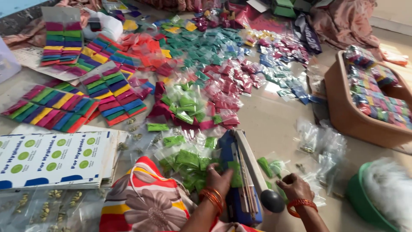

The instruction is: The person seals small packets using a manual heat sealing machine.

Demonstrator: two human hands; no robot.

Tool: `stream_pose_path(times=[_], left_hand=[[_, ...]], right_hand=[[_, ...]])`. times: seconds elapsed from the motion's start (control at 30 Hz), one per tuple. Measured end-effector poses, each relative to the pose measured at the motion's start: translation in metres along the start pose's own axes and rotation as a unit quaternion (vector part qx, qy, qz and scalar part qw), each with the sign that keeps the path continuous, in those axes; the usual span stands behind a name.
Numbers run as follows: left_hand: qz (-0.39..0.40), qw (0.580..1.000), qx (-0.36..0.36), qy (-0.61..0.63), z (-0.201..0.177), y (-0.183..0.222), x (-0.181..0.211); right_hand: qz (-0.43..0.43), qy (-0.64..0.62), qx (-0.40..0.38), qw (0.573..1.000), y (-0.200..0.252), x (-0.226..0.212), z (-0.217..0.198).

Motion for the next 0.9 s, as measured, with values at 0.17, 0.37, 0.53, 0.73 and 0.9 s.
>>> stream_pose_path(times=[0.17, 0.37, 0.53, 0.73, 0.9], left_hand=[[-0.014, 0.985, -0.03, 0.172, 0.021, -0.052, -0.025], [0.118, 0.991, -0.067, 0.013, 0.021, -0.006, 0.034], [0.089, 0.994, -0.067, 0.002, 0.01, 0.008, 0.039], [0.129, 0.99, -0.047, 0.016, 0.003, 0.02, 0.046], [0.125, 0.975, 0.064, 0.175, -0.041, -0.014, 0.016]], right_hand=[[-0.034, -0.011, 0.044, 0.998, 0.005, 0.002, 0.0], [-0.014, 0.035, 0.013, 0.999, 0.02, -0.021, -0.011], [-0.015, -0.002, -0.019, 1.0, 0.01, -0.019, 0.004], [-0.053, -0.059, -0.045, 0.996, 0.008, -0.02, 0.018], [-0.074, -0.071, -0.026, 0.994, 0.024, -0.023, -0.006]])
Point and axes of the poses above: each hand's wrist, its own y-axis away from the middle knuckle, its own z-axis out of the palm, x = y × z, the point moved 9 cm from there along -y, towards the middle knuckle, and after that the axes turned 9 degrees about -z, right-handed, at the moved point
